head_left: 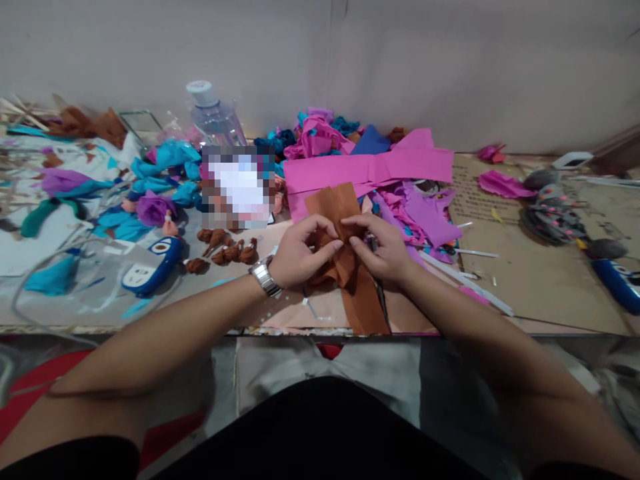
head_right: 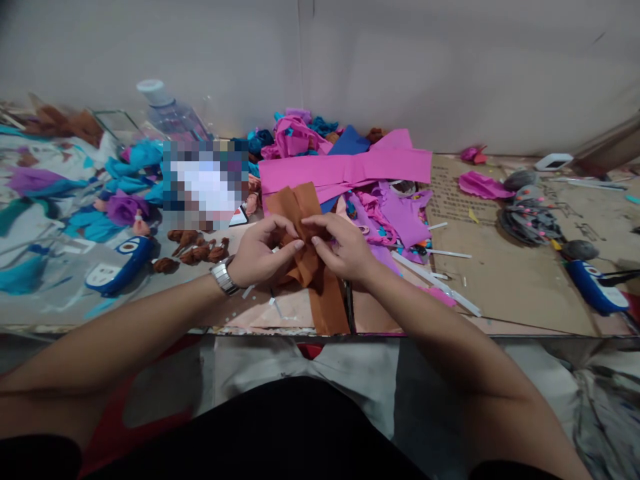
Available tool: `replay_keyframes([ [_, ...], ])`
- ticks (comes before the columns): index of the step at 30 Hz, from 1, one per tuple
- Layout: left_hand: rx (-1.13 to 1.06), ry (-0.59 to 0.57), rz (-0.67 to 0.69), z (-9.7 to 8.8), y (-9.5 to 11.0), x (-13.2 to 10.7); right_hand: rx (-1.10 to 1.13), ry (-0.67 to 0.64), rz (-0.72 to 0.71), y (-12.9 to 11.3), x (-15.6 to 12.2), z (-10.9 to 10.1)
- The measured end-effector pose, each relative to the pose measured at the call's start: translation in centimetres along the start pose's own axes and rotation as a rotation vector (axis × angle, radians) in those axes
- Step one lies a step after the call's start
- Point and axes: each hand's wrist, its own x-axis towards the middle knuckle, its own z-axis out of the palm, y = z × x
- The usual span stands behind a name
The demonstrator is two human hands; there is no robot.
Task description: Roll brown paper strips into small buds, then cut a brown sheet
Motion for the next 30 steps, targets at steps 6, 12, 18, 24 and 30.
replay_keyframes([
  [6,0.157,-0.143,0.194,-0.22,0.83,-0.01,-0.017,0.068,0.088,0.50,-0.02,0.04],
  [12,0.218,-0.185,0.262,-0.26,0.92,-0.22,0.037,0.022,0.086,0.59,-0.07,-0.09],
  [18,0.271,-0.140,0.237,-0.42,1.04,-0.26,0.014,0.063,0.136,0.88,-0.47,0.27],
  [24,0.302,-0.106,0.204,-0.44,0.90,-0.19,-0.012,0.110,0.163,0.84,-0.41,0.34],
  [30,0.282,-0.080,0.241,-0.50,0.68,-0.25,-0.027,0.128,0.144,0.76,-0.03,-0.13],
])
